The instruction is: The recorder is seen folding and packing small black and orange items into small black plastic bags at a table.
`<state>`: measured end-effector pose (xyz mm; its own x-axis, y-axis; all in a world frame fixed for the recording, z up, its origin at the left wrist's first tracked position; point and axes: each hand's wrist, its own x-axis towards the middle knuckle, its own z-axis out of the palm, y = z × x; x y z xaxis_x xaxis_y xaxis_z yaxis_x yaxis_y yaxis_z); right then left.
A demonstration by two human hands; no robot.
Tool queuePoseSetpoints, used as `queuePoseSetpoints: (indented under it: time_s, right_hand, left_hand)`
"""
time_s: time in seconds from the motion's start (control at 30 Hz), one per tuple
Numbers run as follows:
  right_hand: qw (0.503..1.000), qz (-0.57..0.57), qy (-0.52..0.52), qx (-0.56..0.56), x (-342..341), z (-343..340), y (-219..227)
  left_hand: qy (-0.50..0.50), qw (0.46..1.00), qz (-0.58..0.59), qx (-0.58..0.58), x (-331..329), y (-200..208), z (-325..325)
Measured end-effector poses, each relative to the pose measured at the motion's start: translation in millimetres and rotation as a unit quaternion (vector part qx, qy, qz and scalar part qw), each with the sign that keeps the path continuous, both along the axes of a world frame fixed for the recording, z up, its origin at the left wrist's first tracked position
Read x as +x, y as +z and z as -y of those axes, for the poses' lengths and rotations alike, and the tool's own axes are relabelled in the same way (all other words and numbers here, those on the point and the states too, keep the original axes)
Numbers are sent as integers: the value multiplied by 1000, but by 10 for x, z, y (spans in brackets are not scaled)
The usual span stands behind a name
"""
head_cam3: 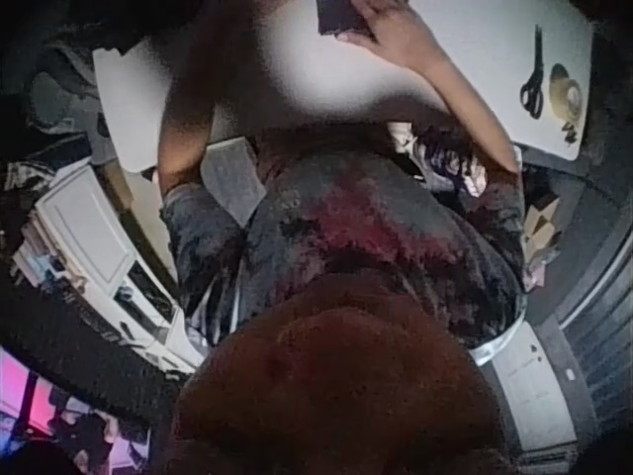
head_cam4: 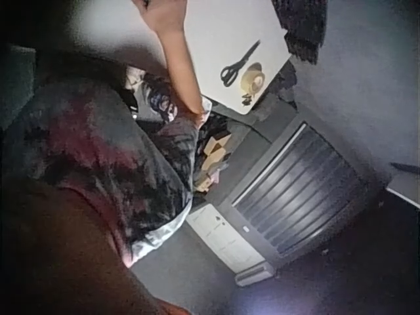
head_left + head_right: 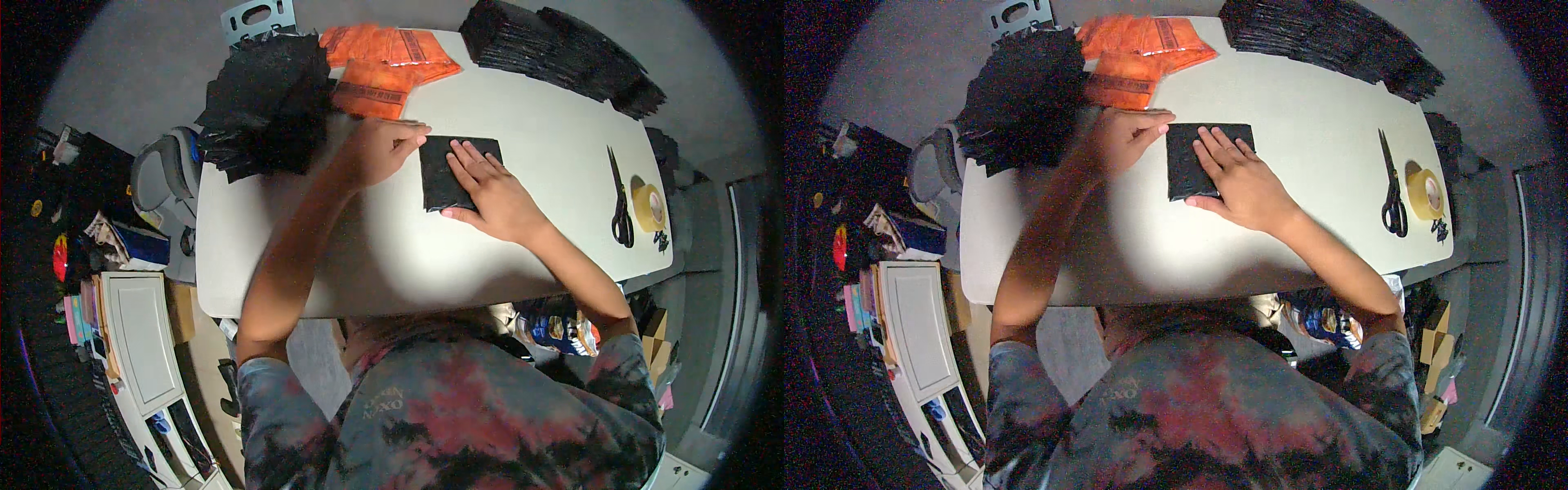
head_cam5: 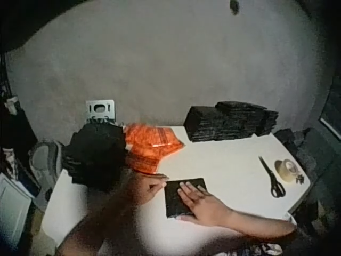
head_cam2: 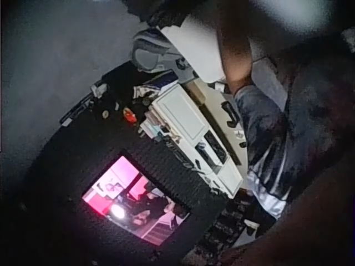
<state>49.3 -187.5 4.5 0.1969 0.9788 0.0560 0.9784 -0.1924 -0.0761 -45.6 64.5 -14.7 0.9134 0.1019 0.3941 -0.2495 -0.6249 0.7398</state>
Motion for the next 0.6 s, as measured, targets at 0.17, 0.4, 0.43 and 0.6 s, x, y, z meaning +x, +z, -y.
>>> queuePoseSetpoints:
  time_s: [0.17,0.4,0.43,0.6]
  right_hand:
    - [1000,25,4,9,-29,0,-31]
    - [998,-25,8,58,60,-89,242]
    - [982,-158,-92,40,18,-110,563]
    - [804,-496,-264,197,445,-28,790]
  left_hand:
    - [13,999,12,43,-8,-9,-53]
    - [35,990,108,82,35,-88,-90]
    - [39,990,107,81,16,-74,-83]
    - [109,978,176,14,35,65,-23]
